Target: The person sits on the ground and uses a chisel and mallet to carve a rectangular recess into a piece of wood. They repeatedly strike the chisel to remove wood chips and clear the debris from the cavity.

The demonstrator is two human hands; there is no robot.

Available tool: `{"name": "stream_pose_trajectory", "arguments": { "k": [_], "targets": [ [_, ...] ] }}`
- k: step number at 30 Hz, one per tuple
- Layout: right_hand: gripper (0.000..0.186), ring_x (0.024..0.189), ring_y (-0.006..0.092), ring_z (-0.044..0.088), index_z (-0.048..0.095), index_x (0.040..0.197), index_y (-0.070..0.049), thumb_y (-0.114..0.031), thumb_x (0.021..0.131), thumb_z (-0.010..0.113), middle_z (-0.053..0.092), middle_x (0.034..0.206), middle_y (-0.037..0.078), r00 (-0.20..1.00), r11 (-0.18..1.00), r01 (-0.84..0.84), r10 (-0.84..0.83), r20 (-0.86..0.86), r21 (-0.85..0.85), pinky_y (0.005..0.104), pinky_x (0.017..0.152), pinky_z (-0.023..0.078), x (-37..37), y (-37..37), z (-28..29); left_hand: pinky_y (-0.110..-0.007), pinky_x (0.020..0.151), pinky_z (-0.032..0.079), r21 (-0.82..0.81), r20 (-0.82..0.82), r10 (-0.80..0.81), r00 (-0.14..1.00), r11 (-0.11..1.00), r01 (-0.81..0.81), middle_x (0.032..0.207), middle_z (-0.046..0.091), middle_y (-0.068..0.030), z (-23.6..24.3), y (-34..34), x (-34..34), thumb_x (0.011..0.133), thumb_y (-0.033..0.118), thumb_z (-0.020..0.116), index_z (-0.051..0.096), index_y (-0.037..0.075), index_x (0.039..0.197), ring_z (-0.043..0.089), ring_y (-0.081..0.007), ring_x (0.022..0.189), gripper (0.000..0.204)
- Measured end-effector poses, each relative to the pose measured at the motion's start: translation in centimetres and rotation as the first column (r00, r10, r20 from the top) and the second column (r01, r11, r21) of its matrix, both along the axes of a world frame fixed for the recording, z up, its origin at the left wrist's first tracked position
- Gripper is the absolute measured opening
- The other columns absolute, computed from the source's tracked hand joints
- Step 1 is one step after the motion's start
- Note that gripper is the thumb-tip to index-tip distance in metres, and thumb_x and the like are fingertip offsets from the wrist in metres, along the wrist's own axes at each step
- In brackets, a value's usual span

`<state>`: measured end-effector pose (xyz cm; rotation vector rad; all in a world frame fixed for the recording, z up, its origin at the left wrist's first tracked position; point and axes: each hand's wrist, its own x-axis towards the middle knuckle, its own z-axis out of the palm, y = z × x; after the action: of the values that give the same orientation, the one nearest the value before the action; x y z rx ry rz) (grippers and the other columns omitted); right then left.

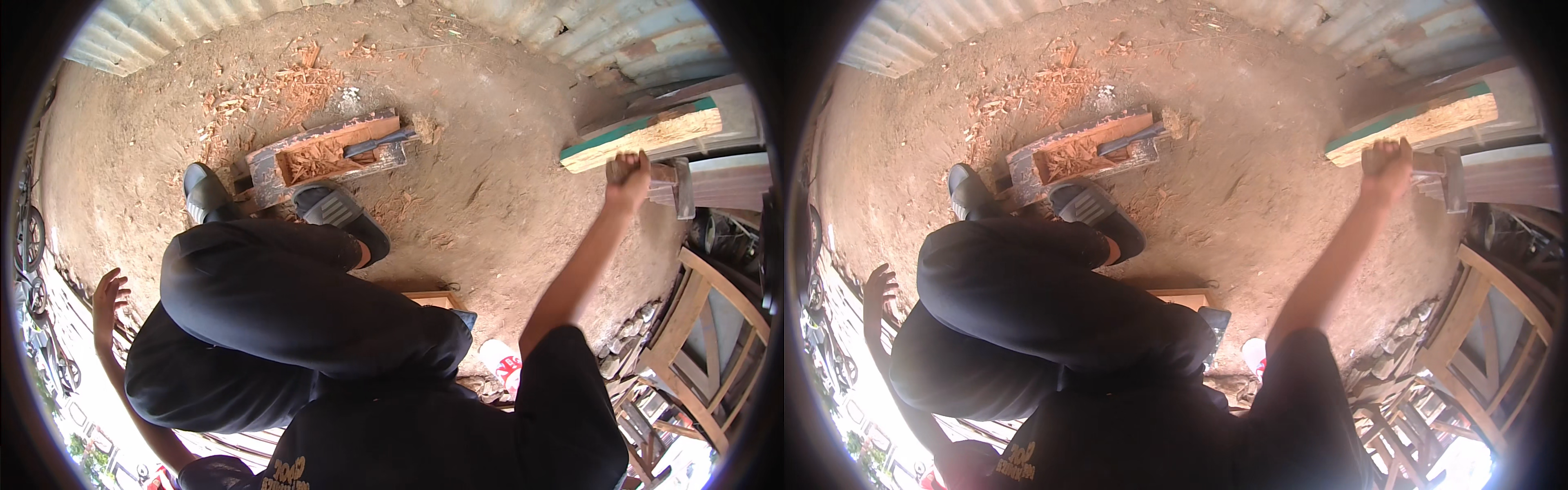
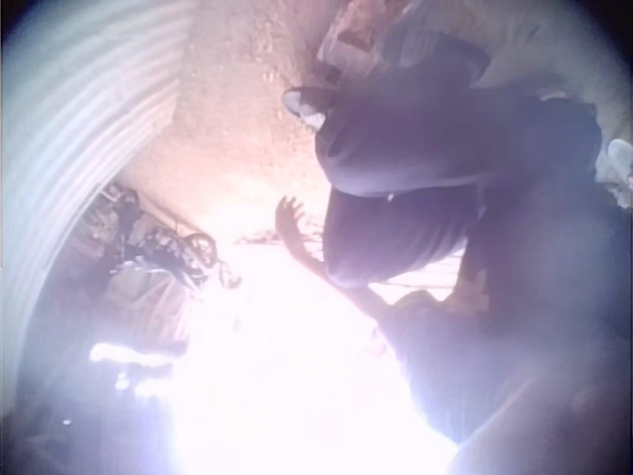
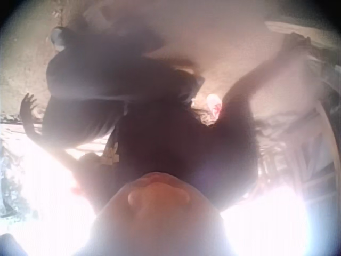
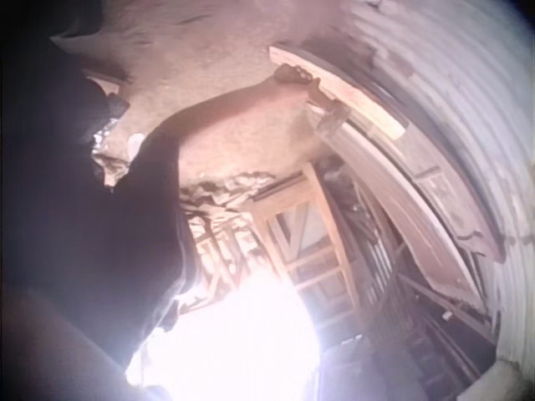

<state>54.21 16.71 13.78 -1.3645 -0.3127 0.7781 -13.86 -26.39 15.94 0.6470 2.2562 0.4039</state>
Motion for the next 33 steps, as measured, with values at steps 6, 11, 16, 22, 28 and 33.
{"name": "stream_pose_trajectory", "arguments": {
  "k": [6, 11, 16, 22, 28, 33],
  "targets": [
    [0.014, 0.058, 0.0184, 0.051, 0.051, 0.072, -0.003, -0.013, 0.08, 0.05, 0.051, 0.063, 0.006, 0.383, 0.285, -0.841, 0.914, -0.135, -0.461, 0.0324, 0.057, 0.043, -9.8, -8.2, -18.7, -0.028, 0.07, 0.046, -0.001, -0.011, -0.029, 1.0, 1.0, 0.029, 0.105, 0.059, -0.011, 0.3, 0.5, -1.7, 0.092, 0.033, 0.043, 0.047, 0.01, 0.124, 0.058, -0.0164, 0.084, 0.04],
    [0.011, 0.048, 0.014, 0.048, 0.05, 0.07, -0.004, -0.01, 0.076, 0.056, 0.049, 0.056, 0.004, 0.254, 0.045, -0.938, 0.764, -0.592, -0.344, 0.0282, 0.048, 0.042, -7.6, -12.9, -19.8, -0.029, 0.069, 0.045, 0.089, -0.022, -0.089, 0.996, 0.992, 0.091, 0.103, 0.059, -0.0089, 1.5, 1.9, 0.6, 0.091, 0.026, 0.045, 0.049, 0.009, 0.121, 0.058, -0.0155, 0.083, 0.035],
    [0.013, 0.052, 0.0137, 0.052, 0.055, 0.076, -0.002, -0.014, 0.077, 0.06, 0.053, 0.06, 0.004, 0.376, 0.101, -0.91, 0.606, -0.701, -0.401, 0.0286, 0.049, 0.045, -0.7, -17.0, -20.8, -0.029, 0.072, 0.045, -0.001, 0.013, -0.002, 1.0, 1.0, 0.002, 0.106, 0.058, -0.0109, 0.8, 1.0, 1.3, 0.09, 0.03, 0.046, 0.047, 0.009, 0.123, 0.058, -0.0179, 0.087, 0.039],
    [0.011, 0.05, 0.0083, 0.046, 0.05, 0.069, -0.008, -0.013, 0.078, 0.056, 0.048, 0.06, 0.001, 0.831, 0.65, -0.53, 0.527, -0.179, -0.545, 0.0188, 0.045, 0.039, 5.7, -13.6, -11.0, -0.031, 0.072, 0.045, -0.022, -0.014, -0.03, 0.999, 0.999, 0.029, 0.107, 0.058, -0.0115, 1.0, -0.2, 0.1, 0.091, 0.033, 0.044, 0.045, 0.008, 0.125, 0.058, -0.018, 0.088, 0.042],
    [0.012, 0.061, 0.0168, 0.048, 0.046, 0.069, -0.009, -0.014, 0.079, 0.05, 0.047, 0.065, 0.003, 0.981, 0.985, -0.171, 0.17, -0.098, -0.006, 0.0293, 0.058, 0.043, 7.7, -1.0, -9.9, -0.03, 0.071, 0.046, -0.008, -0.019, -0.055, 0.998, 0.998, 0.054, 0.107, 0.058, -0.0115, 0.9, -0.1, -0.7, 0.091, 0.036, 0.042, 0.046, 0.008, 0.124, 0.058, -0.0175, 0.085, 0.043],
    [0.013, 0.062, 0.0213, 0.053, 0.055, 0.075, -0.002, -0.015, 0.075, 0.054, 0.056, 0.066, 0.008, 0.429, 0.341, -0.823, 0.897, -0.104, -0.455, 0.0365, 0.064, 0.043, -10.0, -11.1, -19.8, -0.029, 0.07, 0.045, 0.0, -0.026, -0.022, 0.999, 1.0, 0.022, 0.103, 0.059, -0.0086, 1.4, 0.6, 0.3, 0.091, 0.034, 0.044, 0.047, 0.009, 0.123, 0.058, -0.016, 0.084, 0.04]
  ]
}}
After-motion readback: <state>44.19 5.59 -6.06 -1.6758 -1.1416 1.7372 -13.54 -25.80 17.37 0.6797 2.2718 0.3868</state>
